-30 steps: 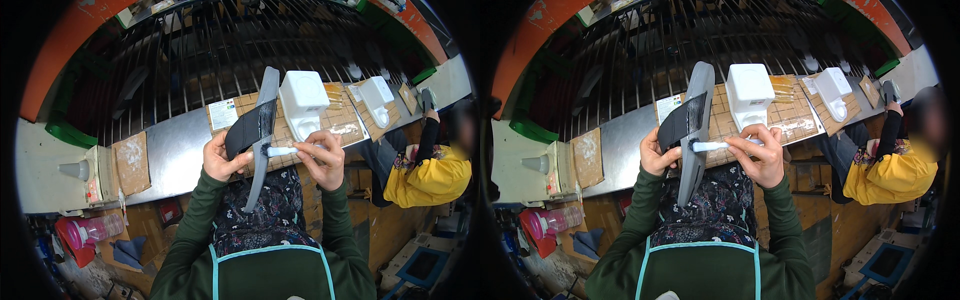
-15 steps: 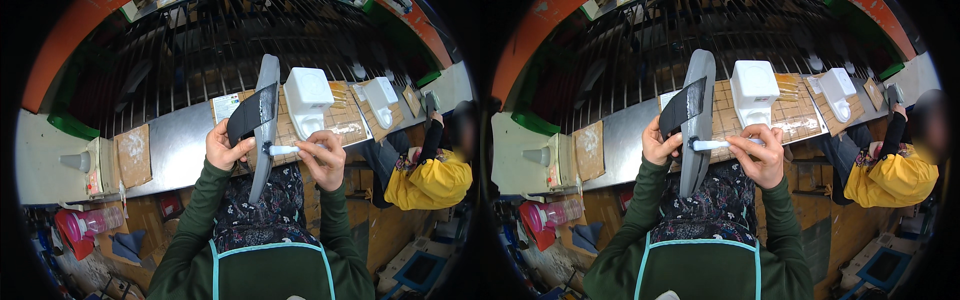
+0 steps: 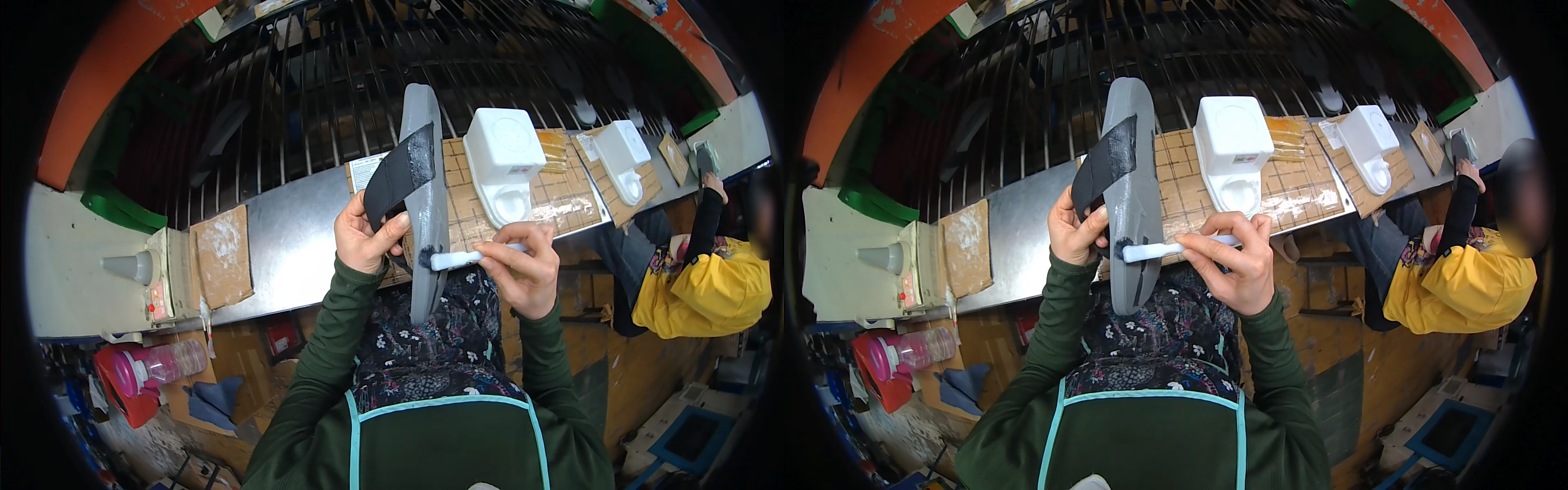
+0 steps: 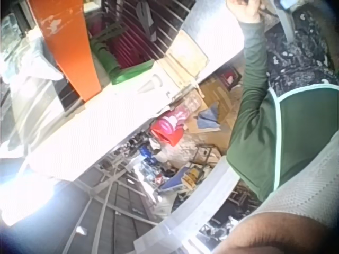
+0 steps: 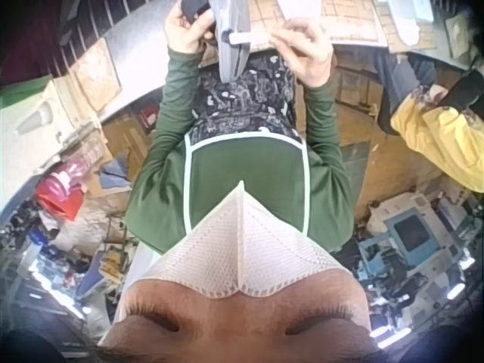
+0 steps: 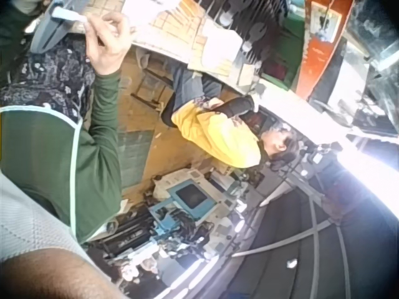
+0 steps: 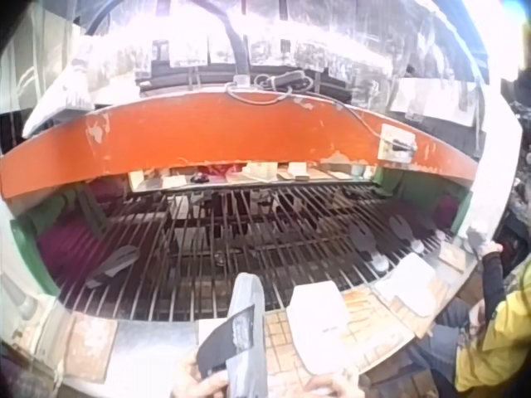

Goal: The person applies a white substance to a gray object using a small brush. They repeatedly dip the brush into a container and apply the substance to different areas of the object.

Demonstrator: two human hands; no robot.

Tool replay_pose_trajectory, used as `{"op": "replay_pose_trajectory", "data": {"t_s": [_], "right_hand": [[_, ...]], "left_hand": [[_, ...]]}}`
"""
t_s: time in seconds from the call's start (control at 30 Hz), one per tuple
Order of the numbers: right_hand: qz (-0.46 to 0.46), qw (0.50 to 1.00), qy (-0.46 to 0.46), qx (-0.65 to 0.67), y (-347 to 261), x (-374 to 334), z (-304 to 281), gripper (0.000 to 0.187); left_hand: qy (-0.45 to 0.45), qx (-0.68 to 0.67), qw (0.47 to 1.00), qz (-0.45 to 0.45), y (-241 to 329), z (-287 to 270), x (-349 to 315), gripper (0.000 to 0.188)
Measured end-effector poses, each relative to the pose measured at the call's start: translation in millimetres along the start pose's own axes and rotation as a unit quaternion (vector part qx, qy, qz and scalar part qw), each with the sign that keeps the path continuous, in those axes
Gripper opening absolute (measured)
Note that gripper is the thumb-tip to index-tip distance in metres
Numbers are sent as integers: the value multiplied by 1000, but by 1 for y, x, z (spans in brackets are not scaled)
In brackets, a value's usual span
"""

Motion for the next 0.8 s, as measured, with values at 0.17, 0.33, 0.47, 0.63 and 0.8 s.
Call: {"op": "replay_pose_trajectory", "data": {"t_s": [0.17, 0.33, 0.47, 0.63, 0.8], "right_hand": [[62, 969, 62, 229, 11, 2, 7, 23], [168, 968, 136, 124, 22, 7, 21, 19], [131, 971, 63, 189, 9, 3, 21, 18], [99, 918, 46, 380, 12, -2, 19, 17], [280, 917, 106, 263, 17, -14, 40, 18]], "left_hand": [[-25, -88, 995, 39, -5, 5, 0, 37], [-97, -40, 992, 71, -3, 9, -4, 59], [-14, -35, 997, 74, -6, 4, -6, 58], [-2, -39, 995, 95, -13, 1, -4, 53], [51, -24, 990, 128, -13, 4, -2, 44]]}}
Point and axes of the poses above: each hand's wrist, its own x-axis towards the middle knuckle, its own z-axis out of the palm, y = z × x, the point moved 2 cm from there along x, towards the middle knuckle, and after that the axes turned 15 degrees about -z, right-handed, at the moved point
